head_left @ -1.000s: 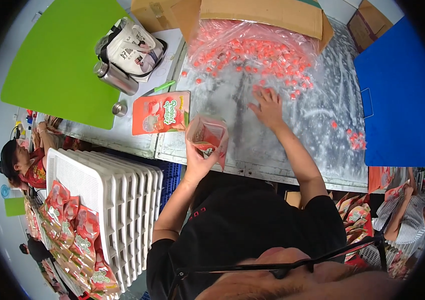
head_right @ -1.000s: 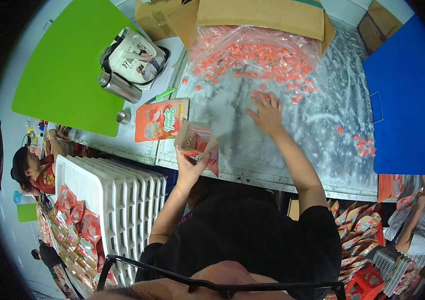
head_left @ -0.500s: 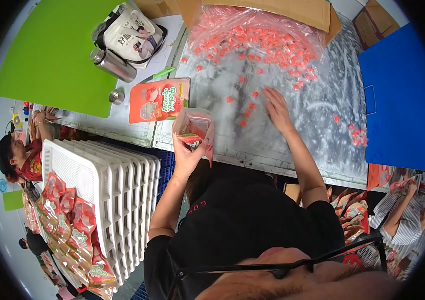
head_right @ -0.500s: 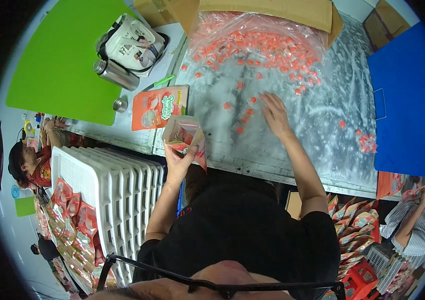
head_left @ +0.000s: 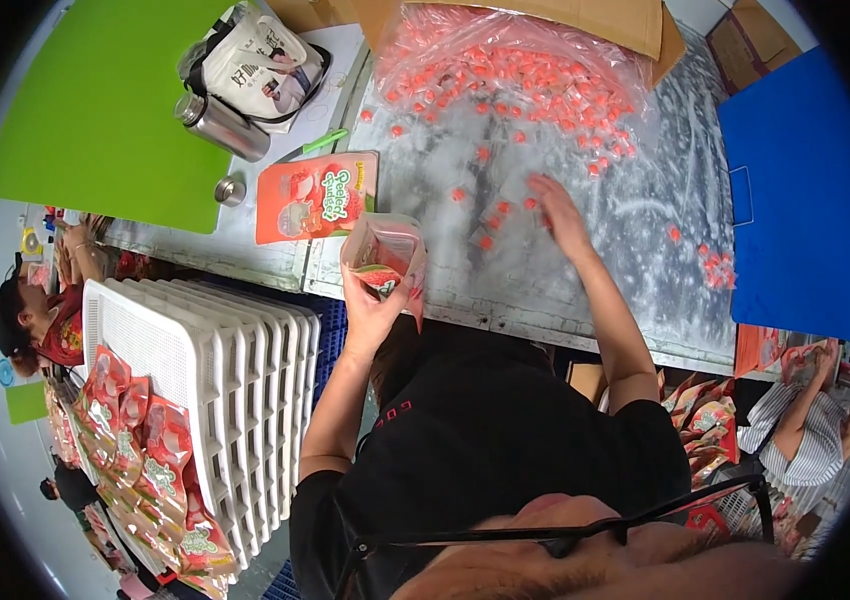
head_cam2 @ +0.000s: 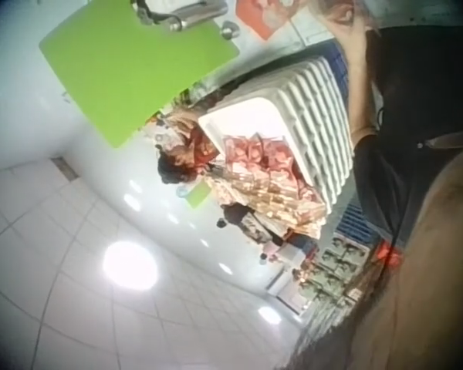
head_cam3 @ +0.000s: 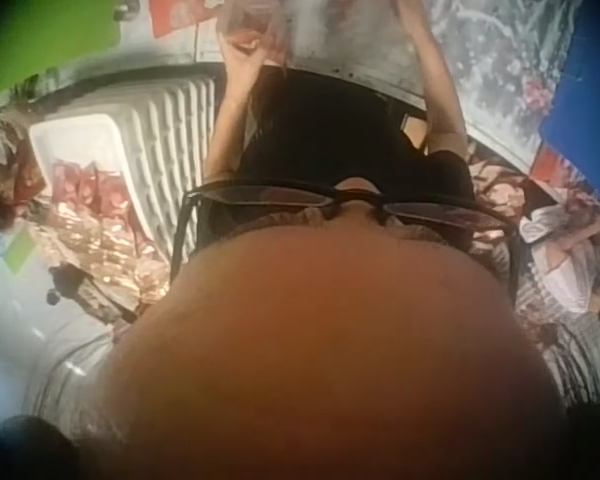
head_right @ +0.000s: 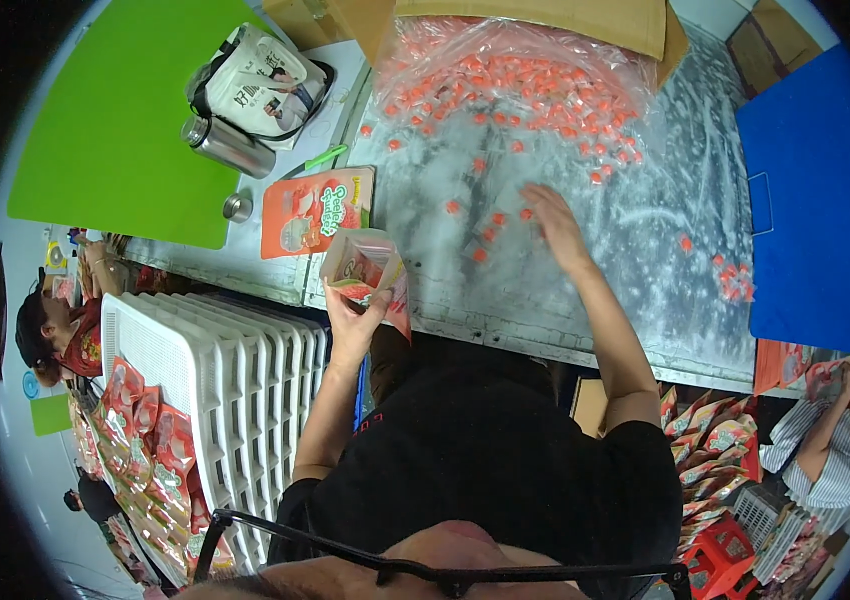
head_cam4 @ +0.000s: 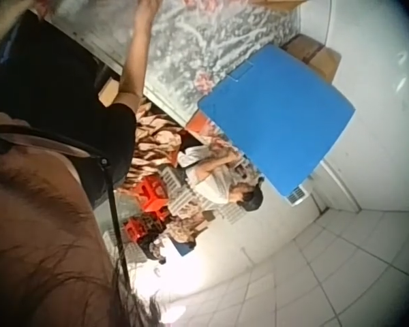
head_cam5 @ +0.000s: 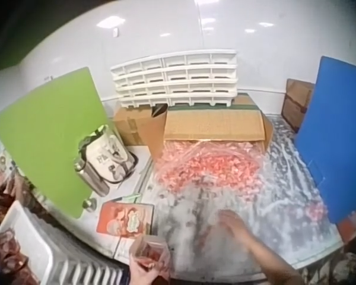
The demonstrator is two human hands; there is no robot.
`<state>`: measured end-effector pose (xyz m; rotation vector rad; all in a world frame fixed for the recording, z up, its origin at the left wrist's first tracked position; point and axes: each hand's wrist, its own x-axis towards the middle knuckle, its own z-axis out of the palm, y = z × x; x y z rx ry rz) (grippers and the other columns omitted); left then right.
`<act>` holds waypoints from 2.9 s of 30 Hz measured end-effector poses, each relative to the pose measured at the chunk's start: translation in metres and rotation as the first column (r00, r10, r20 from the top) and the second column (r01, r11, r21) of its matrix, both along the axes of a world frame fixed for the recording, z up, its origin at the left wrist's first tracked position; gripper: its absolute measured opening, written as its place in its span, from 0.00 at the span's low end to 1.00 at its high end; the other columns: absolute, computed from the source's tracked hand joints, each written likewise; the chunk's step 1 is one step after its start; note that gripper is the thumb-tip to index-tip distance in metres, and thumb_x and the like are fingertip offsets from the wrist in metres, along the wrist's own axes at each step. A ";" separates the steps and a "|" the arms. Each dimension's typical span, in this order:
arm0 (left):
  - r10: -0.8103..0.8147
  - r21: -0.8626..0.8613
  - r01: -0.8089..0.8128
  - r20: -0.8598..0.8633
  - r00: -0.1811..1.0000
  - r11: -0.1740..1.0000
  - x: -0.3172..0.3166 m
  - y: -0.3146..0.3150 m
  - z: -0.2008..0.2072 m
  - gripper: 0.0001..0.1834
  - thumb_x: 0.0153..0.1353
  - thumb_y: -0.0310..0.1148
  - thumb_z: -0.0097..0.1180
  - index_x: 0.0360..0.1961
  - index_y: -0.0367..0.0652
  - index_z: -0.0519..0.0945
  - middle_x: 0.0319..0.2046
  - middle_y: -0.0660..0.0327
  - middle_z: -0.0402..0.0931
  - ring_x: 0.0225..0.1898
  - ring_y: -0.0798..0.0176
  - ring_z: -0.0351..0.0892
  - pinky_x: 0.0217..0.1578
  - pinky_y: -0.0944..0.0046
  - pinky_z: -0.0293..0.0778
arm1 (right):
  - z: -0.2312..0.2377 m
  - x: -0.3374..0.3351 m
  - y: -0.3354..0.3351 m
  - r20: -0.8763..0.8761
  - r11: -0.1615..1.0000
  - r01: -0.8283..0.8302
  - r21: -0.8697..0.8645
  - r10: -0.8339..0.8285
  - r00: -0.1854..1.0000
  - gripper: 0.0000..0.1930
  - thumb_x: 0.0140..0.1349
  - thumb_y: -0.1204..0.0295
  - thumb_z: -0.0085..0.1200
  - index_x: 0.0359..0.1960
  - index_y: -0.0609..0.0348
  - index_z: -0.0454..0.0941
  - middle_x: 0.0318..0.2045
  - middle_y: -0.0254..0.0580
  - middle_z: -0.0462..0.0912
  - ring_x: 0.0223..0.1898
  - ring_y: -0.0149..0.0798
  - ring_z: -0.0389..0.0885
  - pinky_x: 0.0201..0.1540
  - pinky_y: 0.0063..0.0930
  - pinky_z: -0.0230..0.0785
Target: Packing individual candies into branded bags and organizing them into trays.
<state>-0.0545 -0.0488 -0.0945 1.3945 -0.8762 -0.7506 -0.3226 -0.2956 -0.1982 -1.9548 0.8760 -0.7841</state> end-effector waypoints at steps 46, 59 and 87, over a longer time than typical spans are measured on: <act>-0.069 -0.154 0.154 0.451 0.890 0.976 -0.052 -0.057 0.016 0.54 0.39 0.21 0.70 0.71 0.46 0.58 0.65 0.45 0.51 0.68 0.39 0.56 0.65 0.49 0.64 | 0.157 0.093 0.087 0.672 0.975 -0.190 0.115 0.065 0.737 0.15 0.71 0.69 0.50 0.53 0.66 0.75 0.48 0.51 0.81 0.50 0.41 0.79 0.51 0.31 0.73; 0.154 -0.285 -0.027 0.435 0.887 0.958 -0.060 -0.063 -0.005 0.63 0.36 0.26 0.77 0.73 0.42 0.50 0.65 0.46 0.50 0.67 0.41 0.56 0.65 0.49 0.63 | 0.207 0.071 0.100 0.157 0.890 -0.134 -0.435 0.222 0.962 0.15 0.60 0.69 0.60 0.46 0.62 0.81 0.47 0.47 0.81 0.51 0.47 0.80 0.52 0.36 0.73; -0.461 0.127 0.446 0.129 0.878 0.886 -0.015 -0.050 -0.015 0.33 0.46 0.18 0.71 0.58 0.34 0.78 0.46 0.56 0.84 0.39 0.68 0.84 0.44 0.65 0.80 | 0.192 0.078 0.082 -0.684 0.519 -0.701 -0.490 0.270 0.678 0.12 0.49 0.66 0.64 0.35 0.54 0.83 0.38 0.31 0.82 0.40 0.39 0.76 0.40 0.33 0.71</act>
